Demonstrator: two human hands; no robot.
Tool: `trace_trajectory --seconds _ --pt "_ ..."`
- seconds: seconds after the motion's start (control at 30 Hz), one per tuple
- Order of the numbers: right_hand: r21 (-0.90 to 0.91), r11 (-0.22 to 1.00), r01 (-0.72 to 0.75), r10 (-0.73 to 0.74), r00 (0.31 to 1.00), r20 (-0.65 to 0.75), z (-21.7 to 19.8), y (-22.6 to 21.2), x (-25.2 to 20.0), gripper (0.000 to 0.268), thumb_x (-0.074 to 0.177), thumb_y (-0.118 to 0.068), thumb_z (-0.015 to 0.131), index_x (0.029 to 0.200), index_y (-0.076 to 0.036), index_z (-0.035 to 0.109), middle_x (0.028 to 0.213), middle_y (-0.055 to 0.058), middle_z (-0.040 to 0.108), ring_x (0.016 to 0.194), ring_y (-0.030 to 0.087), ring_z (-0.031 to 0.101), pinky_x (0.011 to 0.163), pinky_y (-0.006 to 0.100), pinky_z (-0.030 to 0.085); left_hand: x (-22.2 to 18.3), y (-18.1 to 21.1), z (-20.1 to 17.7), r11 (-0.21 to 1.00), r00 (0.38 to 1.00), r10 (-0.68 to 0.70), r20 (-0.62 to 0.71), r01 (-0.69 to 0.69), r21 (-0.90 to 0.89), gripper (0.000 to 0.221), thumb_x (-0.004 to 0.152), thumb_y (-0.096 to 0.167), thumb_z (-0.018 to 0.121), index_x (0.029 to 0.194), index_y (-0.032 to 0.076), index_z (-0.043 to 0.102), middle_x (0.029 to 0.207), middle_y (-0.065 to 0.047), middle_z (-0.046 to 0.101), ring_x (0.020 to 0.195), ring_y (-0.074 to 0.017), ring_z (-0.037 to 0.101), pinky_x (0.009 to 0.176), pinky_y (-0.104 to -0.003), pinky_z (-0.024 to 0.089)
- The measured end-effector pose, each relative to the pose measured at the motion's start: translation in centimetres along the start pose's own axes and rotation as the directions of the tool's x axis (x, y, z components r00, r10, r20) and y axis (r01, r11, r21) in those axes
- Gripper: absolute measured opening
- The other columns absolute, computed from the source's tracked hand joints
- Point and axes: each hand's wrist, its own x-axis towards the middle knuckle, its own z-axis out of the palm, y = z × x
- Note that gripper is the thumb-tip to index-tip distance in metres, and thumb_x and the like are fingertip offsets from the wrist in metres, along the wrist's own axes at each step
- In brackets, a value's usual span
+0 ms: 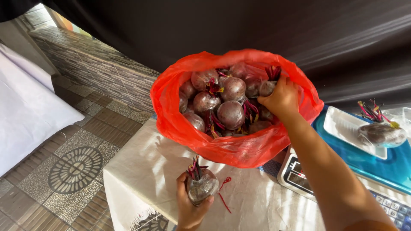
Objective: Trimming stems and roots from beetroots using a knife and weighing them on a digital scale.
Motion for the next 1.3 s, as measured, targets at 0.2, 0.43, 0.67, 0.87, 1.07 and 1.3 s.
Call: trace_trajectory --seconds 0.2,0.43,0.67,0.87,1.07,1.3 --pt "0.355 0.907 0.225 -0.177 0.971 -0.162 -10.4 1.6 -4.6 0.068 0.064 -0.032 0.094 0.113 -0.006 0.056 0.101 0.010 0.062 0.088 0.025 0.059 0.078 0.040 0.047 -0.3 0.6 0.0 0.993 0.999 -0.011 -0.054 0.017 0.113 0.097 0.064 0.049 0.088 0.135 0.000 0.046 0.122 -0.015 0.064 0.108 -0.0204 0.067 0.092 -0.031 0.054" --pt "0.176 0.978 -0.109 0.122 0.990 -0.065 -22.2 8.6 -8.9 0.054 0.072 -0.032 0.094 0.105 -0.002 0.064 0.095 0.011 0.067 0.081 0.025 0.063 0.069 0.041 0.047 -0.1 0.3 -0.6 0.986 0.995 -0.091 -0.043 0.096 0.136 0.101 0.059 0.042 0.087 0.141 0.001 0.044 0.127 -0.014 0.059 0.111 -0.0211 0.064 0.093 -0.032 0.053" --pt "-0.199 0.955 -0.218 0.206 0.975 -0.081 -12.9 13.8 -8.5 0.069 0.065 -0.044 0.077 0.116 0.000 0.062 0.113 0.024 0.056 0.077 0.055 0.066 0.070 0.058 0.056 -0.5 -0.9 -1.1 0.975 0.997 -0.035 -0.062 0.048 0.219 0.098 0.060 0.041 0.084 0.139 0.002 0.044 0.129 -0.013 0.054 0.115 -0.0215 0.059 0.097 -0.034 0.050" --pt "-0.406 0.851 -0.332 0.408 0.906 0.114 -10.3 14.5 -7.1 0.092 0.067 -0.061 0.084 0.133 -0.003 0.058 0.122 0.021 0.055 0.111 0.044 0.062 0.079 0.060 0.058 -0.6 0.8 -0.6 0.975 0.990 -0.126 -0.056 0.134 0.176 0.099 0.059 0.033 0.085 0.142 0.002 0.039 0.133 -0.015 0.054 0.116 -0.0213 0.059 0.096 -0.032 0.050" --pt "-0.507 0.840 -0.193 0.299 0.944 0.137 -11.3 15.4 -7.5 0.098 0.063 -0.082 0.079 0.125 -0.009 0.061 0.124 0.020 0.059 0.107 0.040 0.065 0.069 0.057 0.059 -0.5 1.7 -0.3 0.949 0.988 -0.143 -0.053 0.152 0.275 0.095 0.061 0.029 0.081 0.143 0.004 0.041 0.136 -0.014 0.053 0.120 -0.0231 0.058 0.098 -0.034 0.049" --pt "-0.219 0.952 -0.215 0.238 0.967 0.086 -18.8 12.3 -9.7 0.072 0.087 -0.058 0.075 0.141 -0.014 0.059 0.124 0.021 0.055 0.101 0.050 0.064 0.074 0.062 0.052 -0.8 2.4 -0.4 0.915 0.988 -0.141 -0.066 0.155 0.373 0.097 0.060 0.039 0.080 0.142 0.005 0.041 0.131 -0.014 0.056 0.113 -0.0238 0.060 0.089 -0.035 0.052"
